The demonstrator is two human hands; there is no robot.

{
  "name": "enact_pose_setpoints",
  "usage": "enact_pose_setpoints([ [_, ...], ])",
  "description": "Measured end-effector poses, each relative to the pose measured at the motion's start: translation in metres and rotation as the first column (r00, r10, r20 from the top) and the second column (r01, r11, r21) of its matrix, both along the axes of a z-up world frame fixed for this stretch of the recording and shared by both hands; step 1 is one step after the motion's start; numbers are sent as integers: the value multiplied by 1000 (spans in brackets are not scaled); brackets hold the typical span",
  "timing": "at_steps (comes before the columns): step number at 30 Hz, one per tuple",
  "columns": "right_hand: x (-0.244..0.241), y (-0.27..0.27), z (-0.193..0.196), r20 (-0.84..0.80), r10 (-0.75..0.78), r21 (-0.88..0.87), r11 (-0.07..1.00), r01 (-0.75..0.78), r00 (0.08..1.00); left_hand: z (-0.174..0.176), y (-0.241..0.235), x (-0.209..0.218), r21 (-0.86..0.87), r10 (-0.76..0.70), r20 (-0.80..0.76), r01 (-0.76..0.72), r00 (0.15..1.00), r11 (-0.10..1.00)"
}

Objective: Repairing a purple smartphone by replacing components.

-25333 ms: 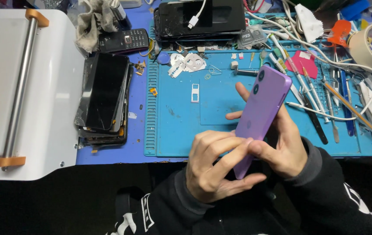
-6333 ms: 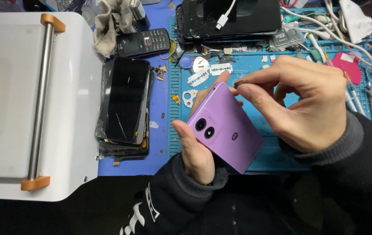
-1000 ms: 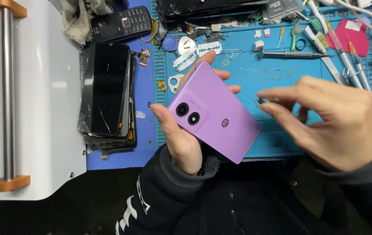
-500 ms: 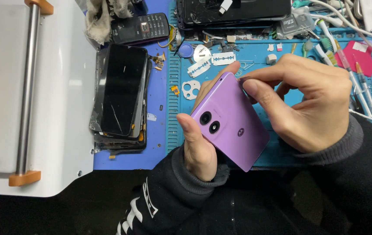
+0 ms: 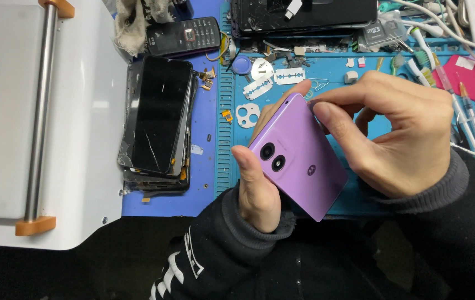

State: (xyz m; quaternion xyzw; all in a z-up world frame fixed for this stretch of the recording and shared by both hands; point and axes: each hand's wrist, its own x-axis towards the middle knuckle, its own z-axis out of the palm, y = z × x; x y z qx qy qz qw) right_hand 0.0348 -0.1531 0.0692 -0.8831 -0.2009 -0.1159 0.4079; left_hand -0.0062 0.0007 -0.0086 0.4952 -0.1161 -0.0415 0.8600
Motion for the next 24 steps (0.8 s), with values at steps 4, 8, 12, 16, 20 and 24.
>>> enact_pose_setpoints([
  [4, -1, 0, 1, 40, 0, -33, 999, 2, 999, 0, 0, -1, -11, -6, -9, 6, 1000, 1000],
  [8, -3, -1, -1, 147, 7, -120, 993, 11, 989, 1, 0, -2, -31, -25, -25, 24, 999, 999],
  [12, -2, -4, -7, 143, -3, -103, 995, 18, 990, 7, -3, -1, -125, -44, -73, 35, 996, 992],
  [16, -3, -4, -3, 122, -8, -81, 997, 18, 992, 4, -2, 0, -103, -35, -65, 28, 997, 994],
  [20, -6, -7, -6, 97, -14, -86, 996, 22, 995, 4, -3, 0, -89, -20, -64, 15, 998, 996],
  [24, -12, -13, -15, 58, -11, -85, 996, 16, 998, 5, -2, 2, -78, -25, -91, 18, 996, 997],
])
